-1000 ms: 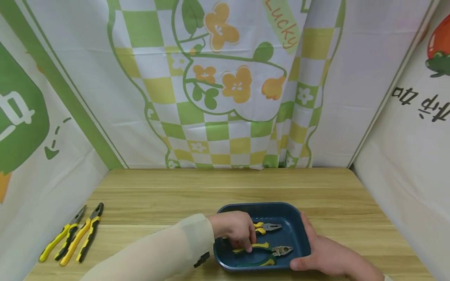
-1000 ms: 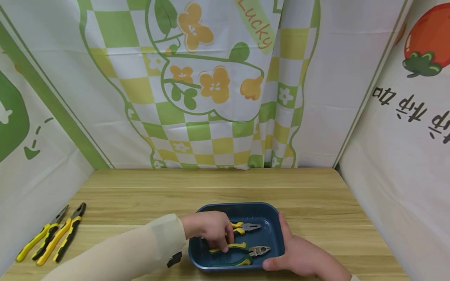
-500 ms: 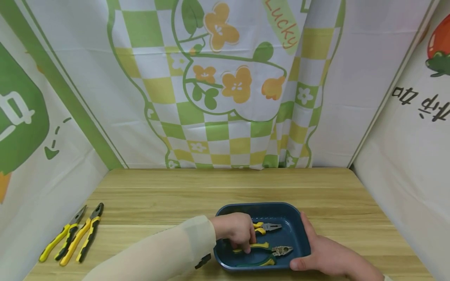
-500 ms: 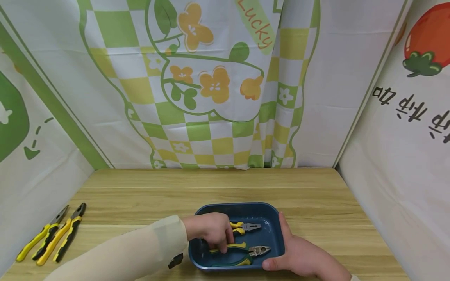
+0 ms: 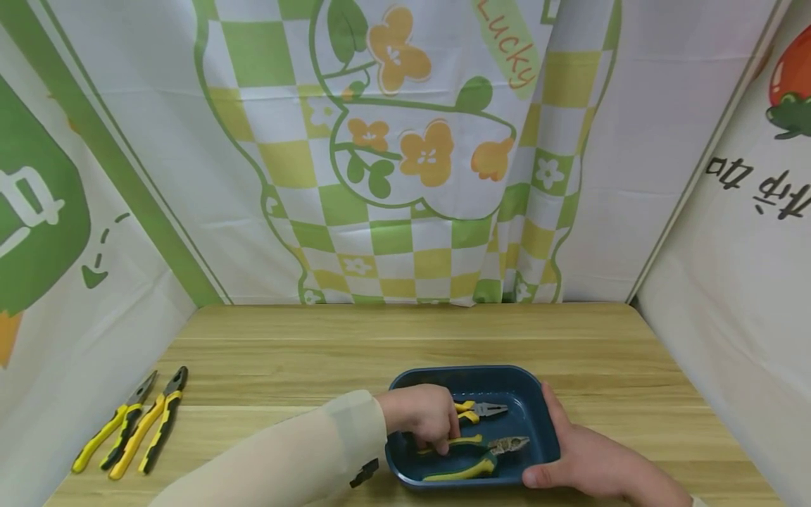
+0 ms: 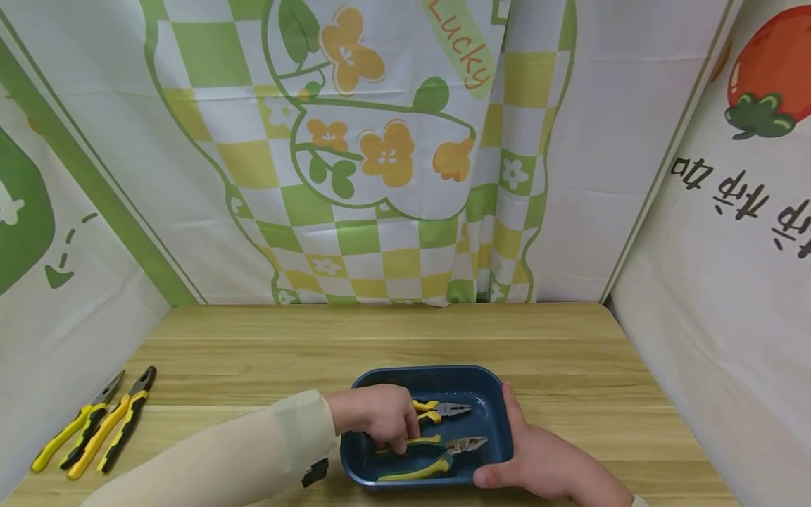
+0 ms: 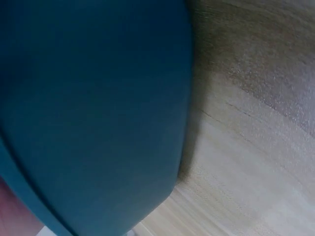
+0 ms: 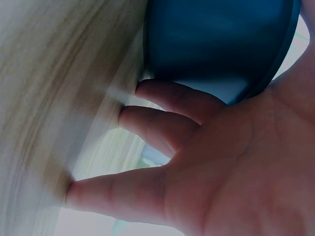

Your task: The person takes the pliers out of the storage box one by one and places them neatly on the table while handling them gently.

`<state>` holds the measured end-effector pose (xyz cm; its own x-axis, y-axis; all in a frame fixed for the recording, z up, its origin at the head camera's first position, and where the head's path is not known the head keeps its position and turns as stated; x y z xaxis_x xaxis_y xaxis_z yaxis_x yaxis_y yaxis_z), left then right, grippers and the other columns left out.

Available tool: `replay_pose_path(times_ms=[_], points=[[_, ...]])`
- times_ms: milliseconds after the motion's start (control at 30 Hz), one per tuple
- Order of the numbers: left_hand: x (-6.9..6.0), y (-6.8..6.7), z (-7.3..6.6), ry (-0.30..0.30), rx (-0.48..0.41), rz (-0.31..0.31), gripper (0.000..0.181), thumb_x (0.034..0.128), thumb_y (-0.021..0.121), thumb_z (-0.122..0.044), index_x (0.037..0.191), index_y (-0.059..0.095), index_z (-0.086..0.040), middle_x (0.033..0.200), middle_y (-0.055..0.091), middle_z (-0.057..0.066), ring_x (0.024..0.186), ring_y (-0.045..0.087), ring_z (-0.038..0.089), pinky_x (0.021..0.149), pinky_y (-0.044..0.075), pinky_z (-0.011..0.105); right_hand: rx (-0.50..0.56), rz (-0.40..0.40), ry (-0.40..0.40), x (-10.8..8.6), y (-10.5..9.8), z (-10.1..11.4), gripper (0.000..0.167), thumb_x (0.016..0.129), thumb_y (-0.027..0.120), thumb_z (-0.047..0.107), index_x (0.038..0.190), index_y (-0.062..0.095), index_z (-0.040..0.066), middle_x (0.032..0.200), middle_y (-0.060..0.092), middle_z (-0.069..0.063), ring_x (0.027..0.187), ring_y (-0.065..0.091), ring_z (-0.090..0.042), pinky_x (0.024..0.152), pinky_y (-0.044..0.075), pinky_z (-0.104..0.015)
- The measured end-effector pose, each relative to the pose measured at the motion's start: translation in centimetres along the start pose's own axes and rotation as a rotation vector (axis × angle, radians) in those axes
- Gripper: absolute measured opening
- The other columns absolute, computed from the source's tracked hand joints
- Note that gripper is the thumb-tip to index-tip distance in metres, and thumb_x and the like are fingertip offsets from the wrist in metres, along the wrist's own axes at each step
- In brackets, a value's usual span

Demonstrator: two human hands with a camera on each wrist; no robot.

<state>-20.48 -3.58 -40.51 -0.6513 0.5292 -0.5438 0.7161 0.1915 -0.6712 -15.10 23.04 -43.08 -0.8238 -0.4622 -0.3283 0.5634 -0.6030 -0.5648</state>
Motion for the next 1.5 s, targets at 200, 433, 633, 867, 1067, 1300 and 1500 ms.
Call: replay_pose_path(times_ms=[200, 433, 633, 867, 1067, 1300, 1500], points=[[-0.4, -0.3, 0.2, 0.003, -0.101, -0.001, 0.014, 0.0858, 0.074, 0.004, 0.094, 0.078, -0.007, 0.089, 0.061, 0.0, 0.073, 0.062, 0.015, 0.063, 0.058, 0.03, 0.002, -0.001, 0.0, -0.1, 0.0, 0.1, 0.129, 0.087, 0.078, 0.039, 0.149, -0.027, -0.002, 0.124, 0.058, -0.032, 0.106, 0.06, -0.03, 0.092, 0.045, -0.052], [-0.7, -0.6, 0.4, 0.004, -0.188, -0.012, 0.011, 0.0867, 0.073, 0.004, 0.092, 0.077, -0.005, 0.087, 0.065, 0.003, 0.075, 0.064, 0.016, 0.067, 0.059, 0.035, -0.01, 0.002, 0.018, -0.1, -0.1, 0.1, 0.129, 0.087, 0.077, 0.04, 0.149, -0.027, -0.002, 0.12, 0.06, -0.03, 0.101, 0.061, -0.027, 0.091, 0.046, -0.049], [-1.0, -0.9, 0.5, 0.006, -0.258, -0.044, 0.012, 0.0872, 0.072, 0.005, 0.094, 0.077, -0.004, 0.082, 0.067, 0.002, 0.074, 0.066, 0.017, 0.065, 0.059, 0.035, -0.045, -0.011, 0.022, -0.2, 0.0, 0.2, 0.128, 0.087, 0.077, 0.042, 0.15, -0.026, -0.002, 0.118, 0.061, -0.031, 0.103, 0.061, -0.03, 0.092, 0.046, -0.052], [-1.0, -1.1, 0.8, 0.032, -0.387, -0.045, 0.019, 0.0865, 0.068, 0.011, 0.103, 0.073, 0.003, 0.078, 0.072, 0.008, 0.074, 0.07, 0.023, 0.065, 0.059, 0.039, -0.043, -0.003, 0.02, -0.2, 0.0, 0.2, 0.128, 0.087, 0.077, 0.043, 0.149, -0.025, -0.003, 0.118, 0.061, -0.031, 0.103, 0.062, -0.03, 0.092, 0.047, -0.051], [-1.2, -1.2, 1.1, 0.054, -0.487, -0.019, 0.02, 0.088, 0.066, 0.011, 0.106, 0.072, 0.005, 0.082, 0.072, 0.011, 0.077, 0.071, 0.025, 0.068, 0.06, 0.042, -0.036, -0.003, 0.036, -0.1, 0.0, 0.2, 0.128, 0.087, 0.077, 0.043, 0.15, -0.025, -0.002, 0.121, 0.059, -0.032, 0.103, 0.061, -0.03, 0.093, 0.046, -0.051], [-1.4, -1.6, 1.4, 0.074, -0.539, -0.016, 0.012, 0.0901, 0.065, 0.009, 0.098, 0.072, 0.003, 0.083, 0.072, 0.012, 0.074, 0.071, 0.025, 0.065, 0.06, 0.039, -0.049, -0.007, 0.055, 0.0, 0.0, 0.2, 0.129, 0.087, 0.077, 0.045, 0.15, -0.026, -0.001, 0.121, 0.059, -0.033, 0.106, 0.06, -0.032, 0.094, 0.045, -0.053], [-1.7, -2.0, 1.7, 0.094, -0.583, -0.043, 0.013, 0.0891, 0.067, 0.009, 0.1, 0.071, 0.004, 0.084, 0.072, 0.012, 0.074, 0.071, 0.026, 0.065, 0.06, 0.038, -0.054, -0.006, 0.051, -0.1, 0.0, 0.1, 0.129, 0.087, 0.076, 0.044, 0.15, -0.026, -0.001, 0.12, 0.06, -0.031, 0.108, 0.06, -0.033, 0.094, 0.045, -0.052]])
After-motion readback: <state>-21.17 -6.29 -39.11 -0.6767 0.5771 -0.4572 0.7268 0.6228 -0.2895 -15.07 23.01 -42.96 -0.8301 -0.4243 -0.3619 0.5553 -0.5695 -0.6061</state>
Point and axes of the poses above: each hand's wrist, its own x-axis towards the middle knuckle, its own y-axis out of the palm, z = x × y, the point moved 1 cm from there along x, towards the middle knuckle
